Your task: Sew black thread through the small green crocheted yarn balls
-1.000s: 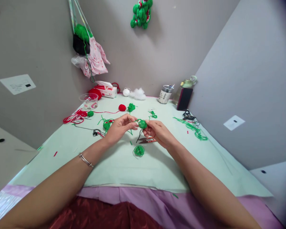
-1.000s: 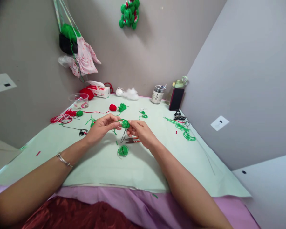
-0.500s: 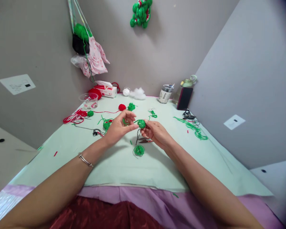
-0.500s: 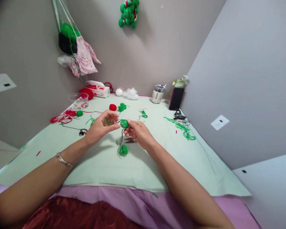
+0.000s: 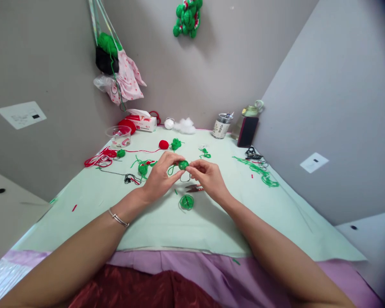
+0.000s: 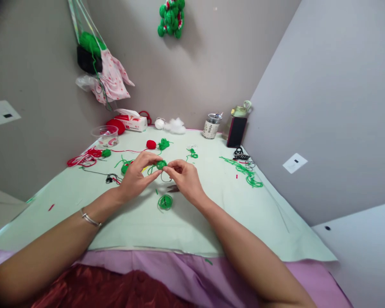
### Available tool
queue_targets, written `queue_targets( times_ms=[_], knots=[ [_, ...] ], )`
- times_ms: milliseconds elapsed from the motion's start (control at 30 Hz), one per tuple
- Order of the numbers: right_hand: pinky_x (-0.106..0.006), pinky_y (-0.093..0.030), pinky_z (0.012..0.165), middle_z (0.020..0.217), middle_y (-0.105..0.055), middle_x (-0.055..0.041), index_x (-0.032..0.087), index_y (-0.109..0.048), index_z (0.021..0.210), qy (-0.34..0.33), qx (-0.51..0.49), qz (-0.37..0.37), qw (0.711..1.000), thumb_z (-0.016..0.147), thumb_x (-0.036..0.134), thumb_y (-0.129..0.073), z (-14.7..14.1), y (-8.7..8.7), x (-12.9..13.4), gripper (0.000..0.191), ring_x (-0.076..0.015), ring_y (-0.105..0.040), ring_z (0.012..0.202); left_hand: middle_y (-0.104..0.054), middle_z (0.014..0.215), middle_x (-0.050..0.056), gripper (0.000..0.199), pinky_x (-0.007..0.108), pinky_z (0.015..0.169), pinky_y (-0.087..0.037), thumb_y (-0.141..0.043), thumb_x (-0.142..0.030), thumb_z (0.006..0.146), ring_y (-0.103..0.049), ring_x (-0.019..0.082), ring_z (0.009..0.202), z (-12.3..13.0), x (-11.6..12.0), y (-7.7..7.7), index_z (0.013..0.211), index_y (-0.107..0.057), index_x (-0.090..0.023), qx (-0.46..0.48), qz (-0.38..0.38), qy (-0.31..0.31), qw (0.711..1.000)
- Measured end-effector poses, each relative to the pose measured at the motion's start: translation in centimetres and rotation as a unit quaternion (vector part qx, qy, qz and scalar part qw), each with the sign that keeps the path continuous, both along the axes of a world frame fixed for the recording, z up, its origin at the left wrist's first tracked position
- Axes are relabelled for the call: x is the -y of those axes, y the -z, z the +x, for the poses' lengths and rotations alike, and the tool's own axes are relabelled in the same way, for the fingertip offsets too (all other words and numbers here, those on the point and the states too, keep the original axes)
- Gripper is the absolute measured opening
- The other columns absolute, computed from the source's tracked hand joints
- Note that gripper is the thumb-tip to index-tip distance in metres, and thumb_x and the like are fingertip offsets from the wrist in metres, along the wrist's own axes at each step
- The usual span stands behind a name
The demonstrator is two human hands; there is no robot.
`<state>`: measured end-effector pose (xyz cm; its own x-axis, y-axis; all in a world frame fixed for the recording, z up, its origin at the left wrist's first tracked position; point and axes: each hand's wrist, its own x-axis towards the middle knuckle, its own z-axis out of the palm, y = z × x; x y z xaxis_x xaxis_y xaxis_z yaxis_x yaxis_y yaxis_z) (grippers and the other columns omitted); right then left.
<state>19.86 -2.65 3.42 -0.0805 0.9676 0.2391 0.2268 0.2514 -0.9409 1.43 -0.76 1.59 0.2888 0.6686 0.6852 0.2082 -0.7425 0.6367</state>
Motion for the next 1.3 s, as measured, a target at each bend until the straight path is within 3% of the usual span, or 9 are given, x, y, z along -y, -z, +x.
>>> queue_targets(
  times_ms=[133,267,533,633,800,1033,1100,1200,1300],
  knots=[
    [-0.028,-0.046,0.063,0.074,-0.065,-0.0027,0.017,-0.07,0.08,0.011,0.001,0.027,1.0,0.081,0.041,-0.071,0.0,0.1,0.0,0.024,-0.0137,-0.058,0.063,-0.061,0.108,0.009,0.028,0.042,0.099,-0.047,-0.064,-0.02,0.089,-0.056,0.024,0.11,-0.1,0.0,-0.1,0.116,-0.066,-0.024,-0.028,0.05,-0.028,0.998],
    [-0.028,-0.044,0.062,0.073,-0.063,-0.0023,0.017,-0.068,0.079,0.007,-0.005,0.032,0.999,0.08,0.038,-0.071,0.0,-0.2,0.1,0.022,-0.0137,-0.056,0.064,-0.062,0.113,0.009,0.029,0.042,0.102,-0.044,-0.062,-0.017,0.089,-0.056,0.024,0.114,-0.1,-0.1,0.0,0.117,-0.066,-0.024,-0.035,0.045,-0.005,0.998],
    [-0.026,-0.039,0.059,0.065,-0.053,0.002,0.017,-0.062,0.076,-0.039,0.008,0.029,0.999,0.082,0.029,-0.065,-0.3,-0.9,0.9,0.013,-0.0109,-0.047,0.059,-0.064,0.108,0.007,0.027,0.035,0.093,-0.049,-0.069,-0.021,0.085,-0.06,0.019,0.097,0.3,0.1,0.1,0.111,-0.067,-0.021,0.028,-0.071,0.018,0.997],
    [-0.027,-0.043,0.063,0.075,-0.057,-0.0011,0.018,-0.066,0.081,-0.034,0.041,0.072,0.996,0.088,0.033,-0.062,-0.3,-0.9,1.2,0.017,-0.0122,-0.052,0.064,-0.065,0.115,0.007,0.03,0.033,0.093,-0.05,-0.074,-0.028,0.081,-0.063,0.018,0.098,0.3,-0.2,-0.3,0.11,-0.068,-0.021,0.119,-0.177,0.046,0.976],
    [-0.029,-0.048,0.07,0.081,-0.06,-0.0028,0.021,-0.068,0.102,-0.008,0.039,0.148,0.988,0.099,0.037,-0.048,0.1,-0.7,1.4,0.026,-0.0136,-0.057,0.07,-0.069,0.1,0.002,0.032,0.034,0.095,-0.05,-0.077,-0.032,0.079,-0.067,0.015,0.089,-0.5,-0.9,-1.3,0.109,-0.068,-0.022,0.251,-0.32,0.108,0.907],
    [-0.029,-0.05,0.069,0.081,-0.065,0.0009,0.025,-0.045,0.142,0.008,-0.021,0.133,0.991,0.097,0.033,-0.052,0.2,-1.0,1.4,0.047,-0.013,-0.059,0.067,-0.07,0.104,0.002,0.037,0.035,0.101,-0.049,-0.082,-0.028,0.074,-0.069,0.014,0.09,-0.8,-0.8,-2.0,0.109,-0.069,-0.02,0.298,-0.38,0.148,0.863],
    [-0.029,-0.049,0.067,0.077,-0.065,0.0016,0.023,-0.048,0.135,0.01,-0.037,0.117,0.992,0.096,0.033,-0.054,0.1,-1.1,1.4,0.041,-0.013,-0.058,0.065,-0.07,0.103,0.002,0.037,0.034,0.1,-0.049,-0.081,-0.028,0.074,-0.069,0.015,0.09,-0.8,-0.8,-2.0,0.109,-0.069,-0.019,0.294,-0.384,0.151,0.862],
    [-0.028,-0.048,0.064,0.072,-0.062,0.001,0.021,-0.06,0.102,-0.004,-0.036,0.096,0.995,0.094,0.035,-0.057,0.1,-1.2,1.5,0.017,-0.0131,-0.057,0.063,-0.07,0.099,0.002,0.036,0.035,0.099,-0.049,-0.081,-0.028,0.074,-0.069,0.016,0.089,-0.6,-0.8,-1.8,0.105,-0.068,-0.018,0.281,-0.377,0.15,0.87],
    [-0.029,-0.046,0.067,0.079,-0.062,-0.0025,0.02,-0.065,0.081,0.006,0.002,0.125,0.992,0.089,0.036,-0.065,0.1,-1.4,1.5,0.018,-0.0145,-0.057,0.071,-0.07,0.095,0.002,0.036,0.037,0.095,-0.05,-0.081,-0.03,0.074,-0.069,0.018,0.089,-0.4,-0.6,-1.8,0.105,-0.067,-0.019,0.261,-0.369,0.143,0.881]
  ],
)
